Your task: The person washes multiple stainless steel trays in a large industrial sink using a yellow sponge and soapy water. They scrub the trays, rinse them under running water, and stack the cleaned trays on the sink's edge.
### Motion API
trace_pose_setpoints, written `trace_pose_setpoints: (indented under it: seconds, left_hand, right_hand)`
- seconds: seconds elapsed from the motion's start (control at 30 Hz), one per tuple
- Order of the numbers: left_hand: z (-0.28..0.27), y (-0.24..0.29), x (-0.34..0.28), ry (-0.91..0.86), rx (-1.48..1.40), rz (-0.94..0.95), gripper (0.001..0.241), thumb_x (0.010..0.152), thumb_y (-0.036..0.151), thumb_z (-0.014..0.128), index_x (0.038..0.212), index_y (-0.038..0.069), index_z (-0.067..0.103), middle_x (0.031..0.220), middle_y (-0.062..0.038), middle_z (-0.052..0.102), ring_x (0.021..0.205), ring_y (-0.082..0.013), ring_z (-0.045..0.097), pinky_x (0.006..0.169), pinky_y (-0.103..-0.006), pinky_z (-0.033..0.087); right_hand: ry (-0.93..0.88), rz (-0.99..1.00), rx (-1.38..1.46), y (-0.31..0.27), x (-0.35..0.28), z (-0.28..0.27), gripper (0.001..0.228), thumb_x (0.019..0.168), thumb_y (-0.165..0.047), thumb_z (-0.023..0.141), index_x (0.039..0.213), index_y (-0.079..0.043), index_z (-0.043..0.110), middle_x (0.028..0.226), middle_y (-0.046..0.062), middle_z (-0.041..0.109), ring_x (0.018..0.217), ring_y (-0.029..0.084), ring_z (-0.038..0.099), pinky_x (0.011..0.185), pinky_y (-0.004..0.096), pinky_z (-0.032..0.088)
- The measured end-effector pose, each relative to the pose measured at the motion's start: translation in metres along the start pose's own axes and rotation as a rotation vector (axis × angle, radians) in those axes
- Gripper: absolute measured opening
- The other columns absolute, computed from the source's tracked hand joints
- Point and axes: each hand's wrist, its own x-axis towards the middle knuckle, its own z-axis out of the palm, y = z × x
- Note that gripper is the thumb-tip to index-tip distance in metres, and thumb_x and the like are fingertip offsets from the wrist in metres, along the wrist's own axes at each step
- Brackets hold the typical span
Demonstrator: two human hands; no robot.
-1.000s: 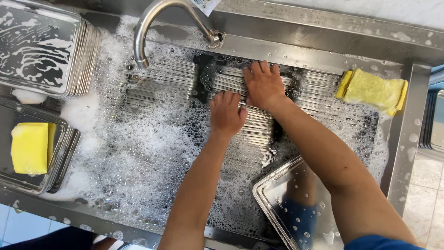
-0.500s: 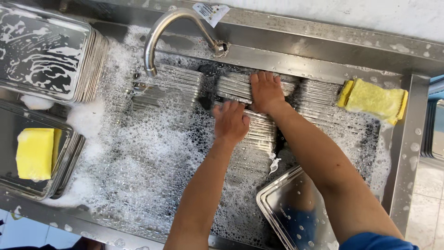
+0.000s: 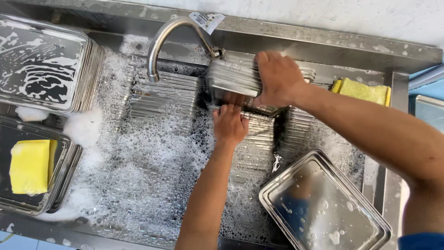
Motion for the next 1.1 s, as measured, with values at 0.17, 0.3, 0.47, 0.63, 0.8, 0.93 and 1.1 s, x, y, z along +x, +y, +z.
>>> trace_pose_setpoints:
  seconds: [0.17, 0.3, 0.47, 0.63, 0.8, 0.93, 1.1]
  left_hand:
    - [0.019, -0.004, -0.002, 0.254, -0.074, -0.001, 0.058, 0.093, 0.044, 0.054, 0.138, 0.007, 0.057, 0.137, -0.01, 0.059, 0.135, -0.0291, 0.048, 0.117, -0.0535, 0.03]
    - [0.027, 0.011, 0.009, 0.241, -1.076, -0.2, 0.079, 0.096, 0.057, 0.051, 0.16, 0.013, 0.035, 0.159, -0.015, 0.036, 0.144, -0.0319, 0.033, 0.117, -0.0525, 0.026]
    - [0.002, 0.032, 0.009, -0.021, -2.699, 0.088, 0.118, 0.073, 0.093, 0.052, 0.161, 0.017, 0.031, 0.164, -0.012, 0.033, 0.147, -0.0341, 0.033, 0.12, -0.0559, 0.029]
    - [-0.014, 0.036, -0.01, 0.048, -2.776, 0.02, 0.128, 0.063, 0.098, 0.051, 0.16, 0.017, 0.03, 0.166, -0.011, 0.033, 0.152, -0.0361, 0.031, 0.124, -0.0598, 0.026]
    - [-0.04, 0.026, -0.022, 0.2, -2.778, -0.116, 0.125, 0.068, 0.101, 0.035, 0.161, 0.018, 0.032, 0.166, -0.011, 0.034, 0.152, -0.0357, 0.032, 0.124, -0.0571, 0.026]
    - [-0.064, 0.021, -0.031, 0.27, -2.664, 0.002, 0.125, 0.066, 0.1, 0.025, 0.16, 0.018, 0.031, 0.164, -0.014, 0.033, 0.15, -0.0388, 0.031, 0.121, -0.0605, 0.027]
    - [-0.061, 0.017, -0.047, 0.265, -2.526, -0.027, 0.124, 0.067, 0.101, 0.027, 0.161, 0.02, 0.03, 0.167, -0.011, 0.032, 0.153, -0.0366, 0.03, 0.123, -0.0586, 0.028]
  right_hand:
    - [0.229, -0.059, -0.029, -0.012, -0.046, -0.075, 0.096, 0.052, -0.041, 0.094, 0.125, 0.004, 0.049, 0.112, 0.02, 0.061, 0.108, 0.038, 0.059, 0.097, 0.053, 0.042]
    - [0.336, -0.144, -0.088, -0.028, -0.084, -0.123, 0.092, 0.054, -0.037, 0.092, 0.126, 0.001, 0.05, 0.112, 0.018, 0.061, 0.106, 0.035, 0.061, 0.096, 0.049, 0.042]
    - [0.402, -0.209, -0.051, -0.046, -0.132, -0.151, 0.095, 0.047, -0.035, 0.093, 0.125, -0.001, 0.05, 0.111, 0.019, 0.061, 0.102, 0.036, 0.061, 0.094, 0.049, 0.042]
    - [0.394, -0.197, 0.004, -0.052, -0.161, -0.158, 0.092, 0.051, -0.033, 0.093, 0.127, -0.001, 0.049, 0.112, 0.018, 0.061, 0.1, 0.036, 0.061, 0.092, 0.049, 0.043]
    - [0.397, -0.193, 0.073, -0.053, -0.179, -0.157, 0.096, 0.05, -0.033, 0.093, 0.128, 0.001, 0.049, 0.113, 0.02, 0.062, 0.097, 0.039, 0.062, 0.091, 0.05, 0.046]
    - [0.392, -0.196, 0.155, -0.049, -0.186, -0.151, 0.094, 0.051, -0.029, 0.09, 0.129, 0.003, 0.049, 0.113, 0.022, 0.062, 0.102, 0.04, 0.063, 0.091, 0.05, 0.049]
    - [0.392, -0.163, 0.261, -0.041, -0.196, -0.145, 0.094, 0.055, -0.029, 0.09, 0.133, 0.003, 0.047, 0.11, 0.023, 0.063, 0.104, 0.039, 0.063, 0.093, 0.048, 0.049]
